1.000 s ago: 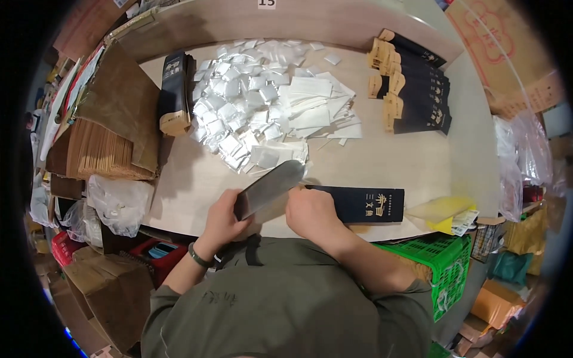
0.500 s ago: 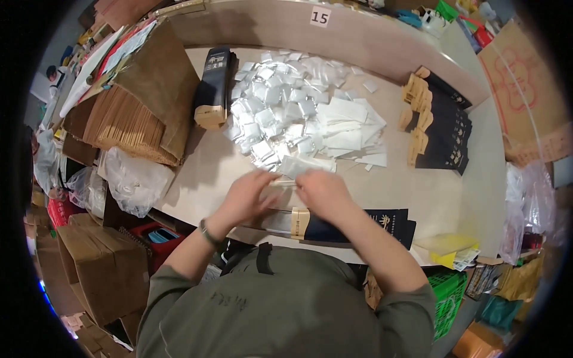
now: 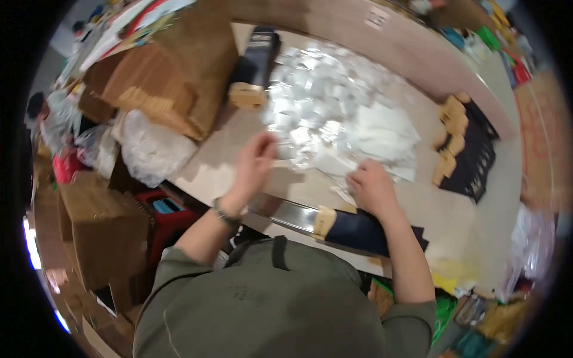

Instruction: Packaging small white rectangular packets into dark paper sleeves at a factory workstation.

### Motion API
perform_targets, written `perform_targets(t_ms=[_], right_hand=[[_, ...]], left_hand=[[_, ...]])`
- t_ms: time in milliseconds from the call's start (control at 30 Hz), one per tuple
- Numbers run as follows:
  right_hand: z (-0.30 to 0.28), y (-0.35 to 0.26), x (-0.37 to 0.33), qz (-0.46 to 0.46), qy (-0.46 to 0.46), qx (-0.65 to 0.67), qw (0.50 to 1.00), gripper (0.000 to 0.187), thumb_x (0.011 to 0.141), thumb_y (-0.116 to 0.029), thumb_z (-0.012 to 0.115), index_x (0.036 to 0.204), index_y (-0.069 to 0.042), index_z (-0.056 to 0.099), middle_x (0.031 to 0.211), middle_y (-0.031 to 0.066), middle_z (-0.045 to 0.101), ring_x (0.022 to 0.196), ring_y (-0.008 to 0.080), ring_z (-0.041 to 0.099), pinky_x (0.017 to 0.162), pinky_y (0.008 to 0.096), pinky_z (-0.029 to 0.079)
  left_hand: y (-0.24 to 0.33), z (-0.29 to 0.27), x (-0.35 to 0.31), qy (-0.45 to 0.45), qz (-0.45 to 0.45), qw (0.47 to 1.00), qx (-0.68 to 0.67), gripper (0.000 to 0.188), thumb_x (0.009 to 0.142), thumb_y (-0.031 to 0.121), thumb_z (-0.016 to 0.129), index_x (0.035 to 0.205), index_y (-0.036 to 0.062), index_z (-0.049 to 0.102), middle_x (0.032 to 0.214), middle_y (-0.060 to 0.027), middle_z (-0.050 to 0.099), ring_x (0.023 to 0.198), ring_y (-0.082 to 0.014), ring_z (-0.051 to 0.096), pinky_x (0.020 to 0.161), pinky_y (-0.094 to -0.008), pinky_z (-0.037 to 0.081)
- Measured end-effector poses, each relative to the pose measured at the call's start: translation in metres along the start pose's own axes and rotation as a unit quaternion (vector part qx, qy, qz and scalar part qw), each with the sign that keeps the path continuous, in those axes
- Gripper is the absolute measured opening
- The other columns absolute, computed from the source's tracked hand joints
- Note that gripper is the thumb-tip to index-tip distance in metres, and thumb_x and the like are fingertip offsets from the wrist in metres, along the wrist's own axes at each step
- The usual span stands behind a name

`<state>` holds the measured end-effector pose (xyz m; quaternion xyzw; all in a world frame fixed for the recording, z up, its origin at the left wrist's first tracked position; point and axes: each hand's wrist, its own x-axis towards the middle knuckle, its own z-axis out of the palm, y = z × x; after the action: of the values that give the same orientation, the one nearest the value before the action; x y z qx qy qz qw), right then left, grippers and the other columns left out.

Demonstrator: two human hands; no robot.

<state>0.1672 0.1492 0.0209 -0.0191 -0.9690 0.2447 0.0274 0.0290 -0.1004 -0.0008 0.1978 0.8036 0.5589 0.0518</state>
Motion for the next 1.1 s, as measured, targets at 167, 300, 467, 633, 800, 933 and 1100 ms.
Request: perform_targets(t_ms=[167,300,467,633,800,933,1100], right_hand=[[0.028,0.002,0.014,-0.019,0.011,-0.067,0.998,0.011,0.084,-0.015,0.066,0.087,-0.005,0.068,0.081,0.0135,0.062,0.08,0.0339,0.063,0.071,0.043,0.052],[0.039,-0.003,0.017,-0.001,-0.033,-0.181,0.983,0.003,0.079,-0.007,0.061,0.078,-0.004,0.061,0.082,0.0148,0.062,0.081,0.0343,0.064,0.069,0.045,0.052],[0.04,-0.002,0.02,0.042,-0.002,-0.117,0.992,0.008,0.081,-0.01,0.059,0.08,-0.003,0.061,0.082,0.0166,0.063,0.081,0.0358,0.064,0.07,0.0468,0.052],[0.011,-0.021,0.023,0.151,0.016,0.012,0.988,0.013,0.083,-0.014,0.059,0.081,-0.001,0.06,0.081,0.0172,0.063,0.079,0.0359,0.063,0.071,0.0481,0.051],[0.006,-0.08,0.023,-0.033,0.014,-0.038,0.999,0.01,0.08,-0.014,0.061,0.079,-0.004,0.06,0.081,0.0148,0.061,0.078,0.0345,0.063,0.069,0.0458,0.051],[0.04,-0.114,0.0,-0.119,-0.136,-0.079,0.98,0.01,0.076,-0.011,0.062,0.083,-0.004,0.061,0.082,0.0133,0.061,0.078,0.0332,0.063,0.068,0.0437,0.052],[0.043,-0.123,-0.009,-0.1,-0.191,-0.086,0.973,0.008,0.079,-0.01,0.061,0.084,-0.004,0.062,0.082,0.013,0.061,0.082,0.0334,0.063,0.07,0.043,0.052]], left_hand=[[0.014,-0.043,-0.049,-0.044,0.042,0.998,0.026,0.006,0.093,0.003,0.06,0.099,0.0013,0.061,0.084,-0.008,0.063,0.072,-0.0167,0.059,0.067,-0.0278,0.048],[0.005,-0.029,-0.091,-0.03,0.049,0.997,0.053,0.004,0.091,0.003,0.064,0.093,0.0022,0.06,0.08,-0.0112,0.064,0.066,-0.0212,0.061,0.061,-0.0294,0.048],[-0.026,-0.006,-0.111,-0.04,0.024,0.995,0.083,0.02,0.083,0.011,0.072,0.073,0.0039,0.056,0.08,-0.0105,0.062,0.067,-0.0234,0.059,0.06,-0.0327,0.047],[-0.019,-0.021,-0.089,-0.168,0.148,0.968,0.117,0.022,0.075,0.009,0.075,0.069,0.006,0.054,0.079,-0.0094,0.058,0.07,-0.0297,0.057,0.063,-0.0388,0.047],[-0.028,-0.103,-0.007,0.081,0.261,0.952,0.137,0.022,0.073,0.01,0.08,0.089,0.0081,0.064,0.088,-0.0093,0.067,0.076,-0.027,0.064,0.067,-0.0359,0.05],[0.046,-0.193,0.116,0.18,0.146,0.87,0.434,0.022,0.087,0.02,0.066,0.099,0.0023,0.07,0.092,-0.0167,0.071,0.081,-0.0323,0.068,0.072,-0.0408,0.052],[0.017,-0.228,0.158,0.037,0.079,0.873,0.48,0.024,0.087,0.019,0.061,0.104,0.0053,0.07,0.101,-0.0211,0.069,0.092,-0.0407,0.065,0.077,-0.0475,0.052]])
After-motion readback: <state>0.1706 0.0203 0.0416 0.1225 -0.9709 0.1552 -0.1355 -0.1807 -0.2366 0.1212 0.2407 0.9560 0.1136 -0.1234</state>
